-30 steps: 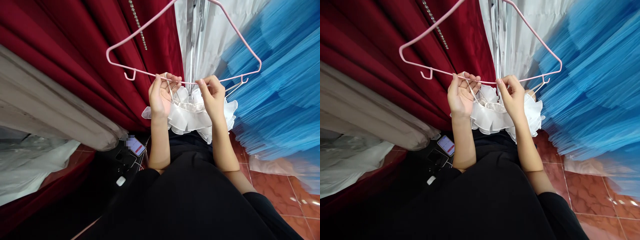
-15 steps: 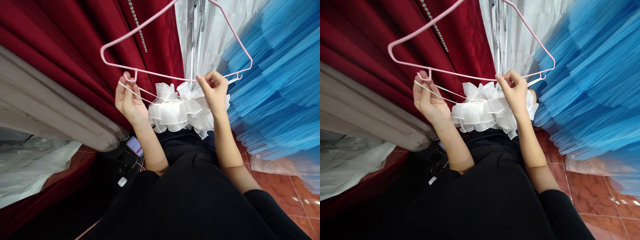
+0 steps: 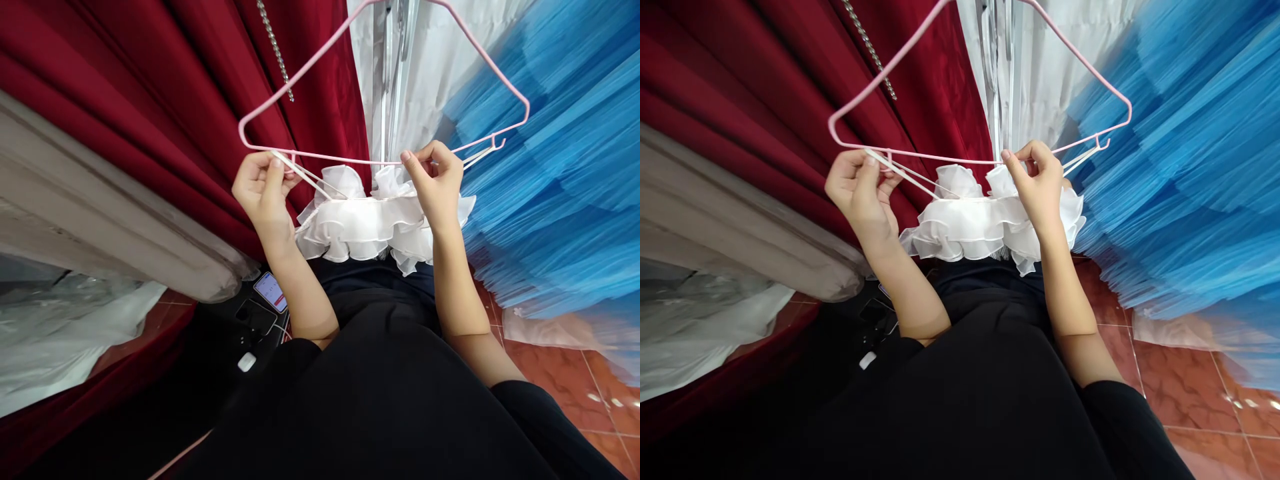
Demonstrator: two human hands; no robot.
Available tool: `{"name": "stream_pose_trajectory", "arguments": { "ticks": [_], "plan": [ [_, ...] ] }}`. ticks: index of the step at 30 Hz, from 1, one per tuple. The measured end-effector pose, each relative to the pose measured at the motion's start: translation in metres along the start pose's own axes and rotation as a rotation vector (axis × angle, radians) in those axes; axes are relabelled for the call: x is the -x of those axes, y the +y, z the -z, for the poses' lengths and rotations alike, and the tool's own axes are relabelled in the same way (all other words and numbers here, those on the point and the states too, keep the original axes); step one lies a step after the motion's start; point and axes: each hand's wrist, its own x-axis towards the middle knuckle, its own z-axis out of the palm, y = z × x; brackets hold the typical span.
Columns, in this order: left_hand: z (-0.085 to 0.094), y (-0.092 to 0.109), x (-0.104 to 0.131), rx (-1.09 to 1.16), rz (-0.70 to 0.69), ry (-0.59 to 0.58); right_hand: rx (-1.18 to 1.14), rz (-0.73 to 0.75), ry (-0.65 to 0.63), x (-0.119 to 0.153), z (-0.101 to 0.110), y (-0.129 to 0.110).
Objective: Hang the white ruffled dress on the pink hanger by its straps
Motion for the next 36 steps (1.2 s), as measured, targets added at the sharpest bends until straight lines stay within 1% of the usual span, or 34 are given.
{"name": "stream_pose_trajectory", "arguments": {
  "ticks": [1,3,5,7,9,12,13,14,15,16,19,20,22,24,27,29,32,33,34,35,36],
  "plan": [
    [0.001,-0.002,-0.001,-0.01,0.034,0.012,0.007,0.003,0.007,0.001,0.0,0.0],
    [0.003,-0.007,-0.003,-0.025,0.086,0.078,0.01,0.005,0.014,0.002,-0.001,0.001],
    [0.004,-0.012,-0.004,-0.044,0.102,0.138,0.01,0.005,0.012,0.003,-0.003,0.001],
    [0.004,-0.015,-0.003,-0.06,0.087,0.177,0.013,0.004,0.01,0.004,-0.005,0.0],
    [0.0,-0.014,0.0,-0.069,0.021,0.245,0.021,0.005,0.008,0.004,-0.007,-0.001],
    [-0.009,-0.009,0.006,-0.08,-0.139,0.356,0.036,0.023,0.002,0.005,-0.012,-0.002],
    [-0.013,-0.008,0.008,-0.075,-0.181,0.374,0.041,0.03,0.003,0.006,-0.013,-0.003],
    [-0.016,-0.007,0.01,-0.064,-0.195,0.365,0.044,0.035,0.004,0.007,-0.015,-0.004],
    [-0.018,-0.008,0.011,-0.052,-0.173,0.324,0.047,0.039,0.007,0.008,-0.017,-0.005],
    [-0.02,-0.01,0.012,-0.044,-0.115,0.253,0.053,0.042,0.009,0.009,-0.018,-0.006],
    [-0.025,-0.022,0.015,-0.067,0.187,-0.052,0.087,0.056,0.003,0.01,-0.019,-0.007],
    [-0.028,-0.026,0.015,-0.064,0.277,-0.131,0.099,0.063,-0.003,0.01,-0.019,-0.007],
    [-0.036,-0.033,0.017,0.012,0.381,-0.231,0.114,0.076,-0.016,0.01,-0.018,-0.007],
    [-0.046,-0.036,0.02,0.157,0.403,-0.272,0.117,0.089,-0.022,0.01,-0.017,-0.006],
    [-0.059,-0.036,0.023,0.33,0.401,-0.288,0.118,0.121,-0.018,0.01,-0.014,-0.005],
    [-0.062,-0.034,0.024,0.39,0.398,-0.283,0.127,0.154,-0.037,0.013,-0.011,-0.005],
    [-0.062,-0.033,0.026,0.418,0.377,-0.284,0.144,0.19,-0.126,0.019,-0.006,-0.007],
    [-0.062,-0.032,0.027,0.413,0.368,-0.285,0.144,0.202,-0.119,0.022,-0.004,-0.007],
    [-0.062,-0.032,0.027,0.405,0.361,-0.282,0.138,0.215,-0.057,0.025,-0.002,-0.006],
    [-0.063,-0.032,0.027,0.397,0.354,-0.275,0.126,0.225,0.065,0.027,0.001,-0.004],
    [-0.064,-0.032,0.027,0.392,0.349,-0.266,0.11,0.228,0.228,0.028,0.004,-0.001]
  ]
}}
